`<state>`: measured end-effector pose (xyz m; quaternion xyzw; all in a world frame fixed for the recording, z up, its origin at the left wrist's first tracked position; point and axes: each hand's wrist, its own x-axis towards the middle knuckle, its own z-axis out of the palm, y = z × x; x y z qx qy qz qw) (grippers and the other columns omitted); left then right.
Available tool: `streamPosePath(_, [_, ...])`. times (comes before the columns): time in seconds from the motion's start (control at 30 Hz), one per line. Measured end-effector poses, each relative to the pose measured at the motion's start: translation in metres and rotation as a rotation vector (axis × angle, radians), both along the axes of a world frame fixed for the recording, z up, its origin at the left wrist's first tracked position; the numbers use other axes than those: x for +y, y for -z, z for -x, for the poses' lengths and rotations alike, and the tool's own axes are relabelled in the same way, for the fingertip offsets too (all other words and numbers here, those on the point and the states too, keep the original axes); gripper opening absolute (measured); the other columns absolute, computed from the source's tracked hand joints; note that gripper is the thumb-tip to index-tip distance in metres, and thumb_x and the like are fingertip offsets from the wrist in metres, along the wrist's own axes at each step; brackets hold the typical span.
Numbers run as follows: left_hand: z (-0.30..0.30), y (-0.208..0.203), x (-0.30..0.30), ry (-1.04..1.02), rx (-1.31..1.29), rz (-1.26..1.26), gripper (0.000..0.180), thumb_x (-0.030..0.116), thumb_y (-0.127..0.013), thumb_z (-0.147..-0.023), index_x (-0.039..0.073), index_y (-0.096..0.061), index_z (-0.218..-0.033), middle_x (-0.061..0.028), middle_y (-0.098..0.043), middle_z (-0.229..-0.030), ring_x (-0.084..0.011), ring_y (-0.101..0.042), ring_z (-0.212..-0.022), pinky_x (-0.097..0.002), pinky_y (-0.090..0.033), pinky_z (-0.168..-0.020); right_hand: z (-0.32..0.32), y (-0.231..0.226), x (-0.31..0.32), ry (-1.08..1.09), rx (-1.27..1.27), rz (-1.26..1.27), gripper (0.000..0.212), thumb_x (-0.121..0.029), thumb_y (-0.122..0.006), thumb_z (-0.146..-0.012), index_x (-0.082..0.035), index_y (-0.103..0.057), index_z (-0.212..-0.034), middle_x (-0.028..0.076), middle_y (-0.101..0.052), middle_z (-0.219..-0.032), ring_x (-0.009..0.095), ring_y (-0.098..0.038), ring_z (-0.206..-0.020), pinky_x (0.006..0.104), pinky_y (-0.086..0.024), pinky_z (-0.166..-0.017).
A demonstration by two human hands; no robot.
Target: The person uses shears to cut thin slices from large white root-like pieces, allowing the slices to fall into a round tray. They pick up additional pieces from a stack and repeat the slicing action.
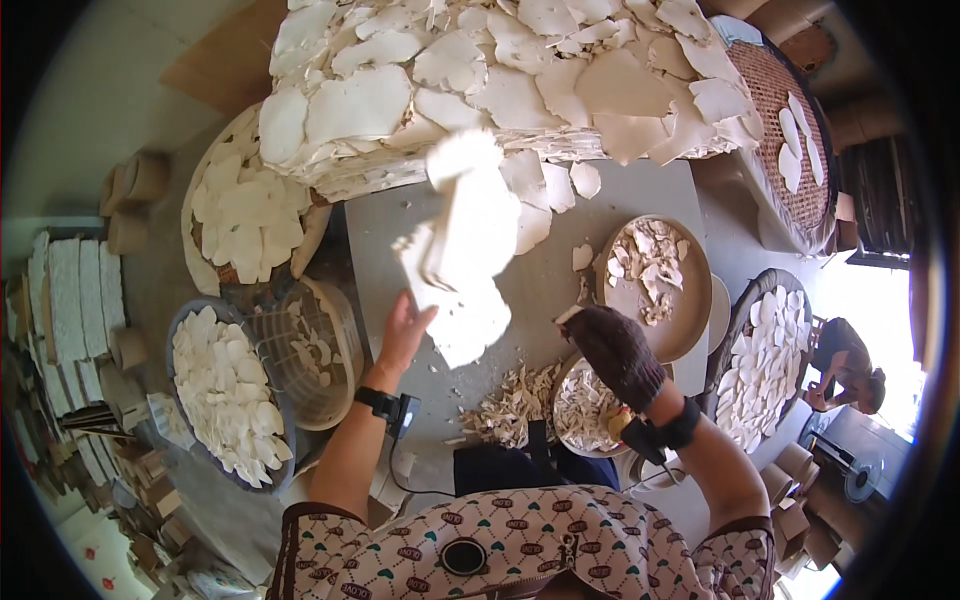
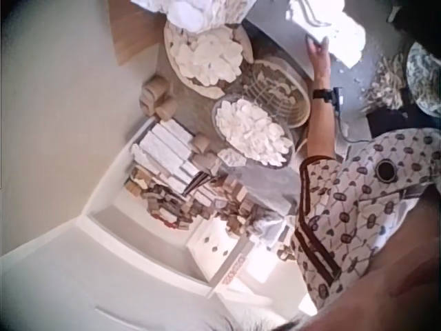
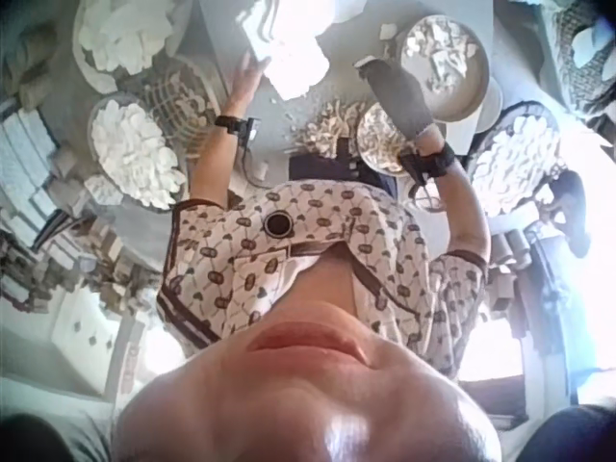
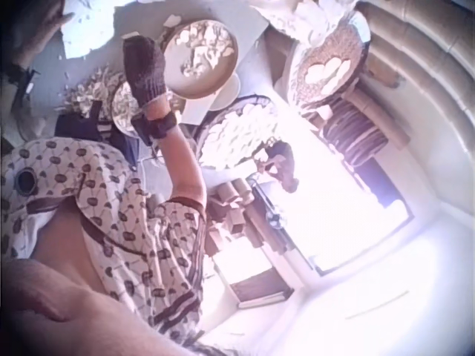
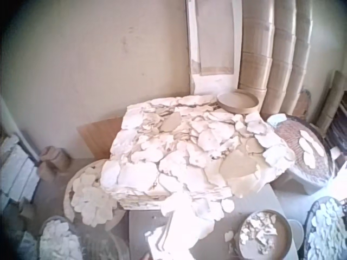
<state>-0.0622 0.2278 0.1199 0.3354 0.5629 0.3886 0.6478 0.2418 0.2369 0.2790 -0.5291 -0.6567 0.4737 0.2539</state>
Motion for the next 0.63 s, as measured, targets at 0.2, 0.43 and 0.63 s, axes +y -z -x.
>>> streamPosePath(0.2, [0.009, 0.044, -0.061, 0.226, -0.025, 0.188, 0.055, 0.013, -0.062, -0.082, 0.003, -0.034, -0.129, -0.0149, -0.051, -0.118, -0.0197, -0.049, -0.110, -0.0302, -0.042, -0.090, 0.023, 0.038, 0.059, -0.026, 0.186, -0.035, 0.020, -0.017, -0.054, -0.085, 0.000, -0.061, -0.093, 0.009, -0.063, -0.083, 0.014, -0.059, -0.074, 0.0293, -0.049, -0.070])
streamPosePath(0.43, [0.046, -0.050, -0.187, -0.005, 0.181, 0.430, 0.046, 0.016, -0.062, -0.083, 0.004, -0.044, -0.124, -0.0105, -0.052, -0.119, -0.0196, -0.050, -0.110, -0.0328, -0.041, -0.093, 0.062, 0.095, 0.160, 0.575, 0.996, 0.596, 0.021, -0.019, -0.060, -0.080, -0.002, -0.058, -0.092, 0.010, -0.060, -0.083, 0.021, -0.060, -0.077, 0.0299, -0.049, -0.070])
streamPosePath(0.63, [0.119, -0.021, -0.352, 0.508, 0.457, 0.185, 0.031, 0.028, -0.062, -0.082, 0.009, -0.056, -0.107, -0.0084, -0.060, -0.098, -0.0189, -0.057, -0.092, -0.0315, -0.045, -0.081, 0.017, 0.239, 0.264, 0.580, 0.808, -0.005, 0.009, -0.008, -0.059, -0.083, -0.002, -0.052, -0.081, 0.009, -0.053, -0.072, 0.019, -0.053, -0.062, 0.0329, -0.054, -0.066])
